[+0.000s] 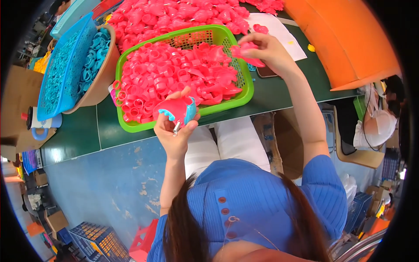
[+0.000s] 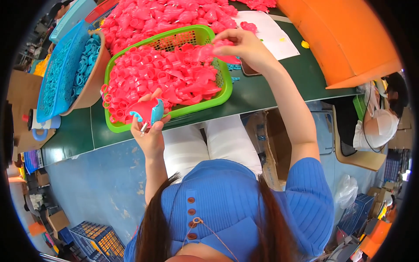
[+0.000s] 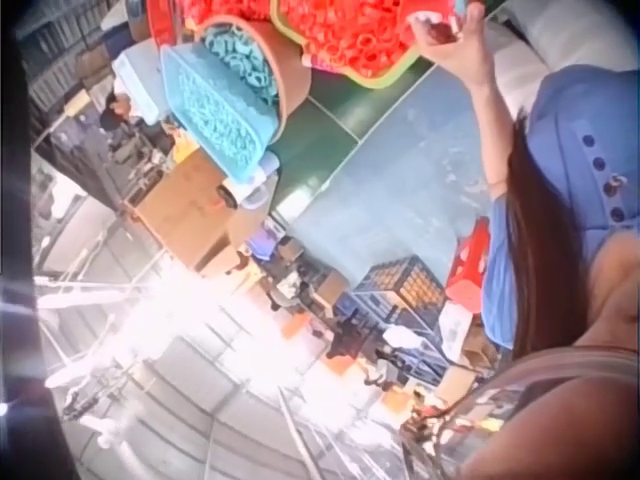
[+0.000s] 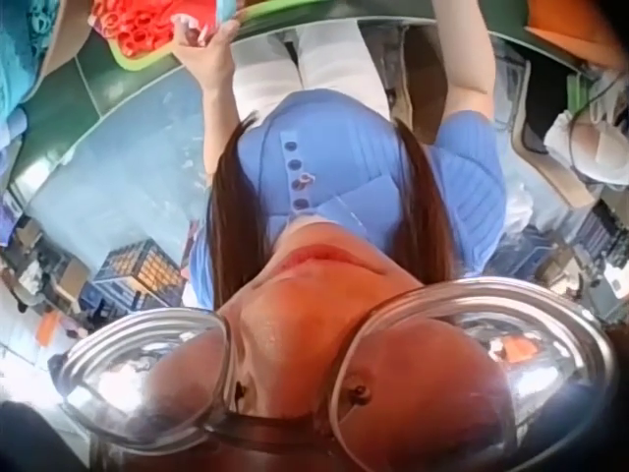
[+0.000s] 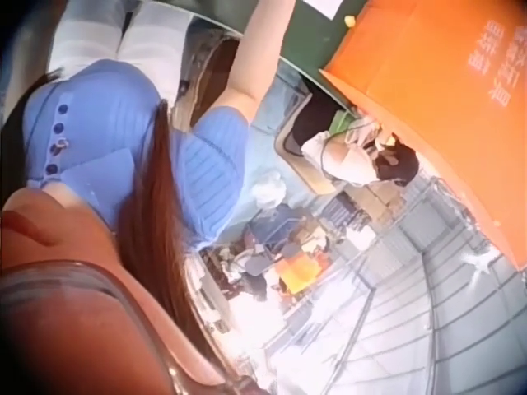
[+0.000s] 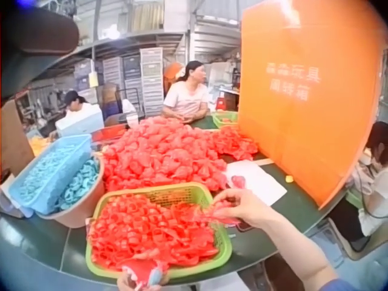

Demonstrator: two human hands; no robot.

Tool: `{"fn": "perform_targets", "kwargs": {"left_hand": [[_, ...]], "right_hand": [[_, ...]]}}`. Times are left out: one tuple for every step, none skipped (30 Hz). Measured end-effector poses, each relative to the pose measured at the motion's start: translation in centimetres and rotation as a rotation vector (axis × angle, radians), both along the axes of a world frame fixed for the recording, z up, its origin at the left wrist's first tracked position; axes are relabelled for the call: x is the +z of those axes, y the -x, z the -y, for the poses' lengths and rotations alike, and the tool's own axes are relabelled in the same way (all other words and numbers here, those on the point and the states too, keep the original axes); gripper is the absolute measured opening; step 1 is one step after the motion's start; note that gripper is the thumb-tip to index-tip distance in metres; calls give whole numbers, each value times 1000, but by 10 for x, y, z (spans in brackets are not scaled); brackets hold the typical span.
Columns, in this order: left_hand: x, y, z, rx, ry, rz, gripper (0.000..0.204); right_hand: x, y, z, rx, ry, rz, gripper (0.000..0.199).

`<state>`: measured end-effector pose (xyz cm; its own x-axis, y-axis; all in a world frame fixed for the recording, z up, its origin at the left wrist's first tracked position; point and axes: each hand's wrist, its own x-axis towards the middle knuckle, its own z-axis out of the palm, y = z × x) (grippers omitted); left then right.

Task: Manually assembling plastic toy parts at a factory workstation.

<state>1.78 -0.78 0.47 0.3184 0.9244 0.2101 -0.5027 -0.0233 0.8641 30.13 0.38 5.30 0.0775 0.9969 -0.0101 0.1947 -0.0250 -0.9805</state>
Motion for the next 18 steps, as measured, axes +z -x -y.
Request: {"fn": "perform_targets", "kwargs": {"left_hand": [[0,0,1,5,-4,22,65],[1,1,3,10,-6,43,67],[1,-1,4,-5,3,44,67],[2,-3,6,-27,1,44,68],[3,-6,7,-53,-1,43,69],[4,-9,9,-74,-4,32,69],[4,-13,12,-85,2,29,69],[4,-18,12,-115,-9,26,69],[4,-22,13,-133,-23,19,69],[4,-25,14,-148,-24,16,69],[4,-26,15,-150,-23,15,69],[5,-28,17,-147,-26,15,69],[5,-29,18,-144,-29,14,68],[5,-29,20,-141,-29,13,68],[4,-28,21,-144,-26,10,68],[4,-28,22,-148,-23,7,68],[3,-28,22,-145,-21,5,68],[2,-29,22,-156,-14,5,67]], "right_hand": [[0,-6,13,-53,-5,8,25],[0,-13,29,-82,52,28,22],[-2,-21,43,-98,61,29,22],[-6,-28,54,38,60,170,20],[-10,-30,65,172,60,306,17],[-16,-28,72,267,79,394,17],[-21,-24,77,361,61,606,18],[-29,-21,79,424,58,781,20],[-40,-20,77,499,49,954,21],[-50,-21,76,502,7,975,22],[-56,-22,75,500,9,973,22],[-61,-23,74,464,-133,959,23],[-63,-25,74,425,-273,942,23],[-63,-27,75,397,-406,966,24],[-64,-28,78,398,-406,965,24],[-65,-26,83,204,-432,974,25],[-65,-22,88,12,-455,976,27],[-66,-12,93,-119,-339,1023,32]]}}
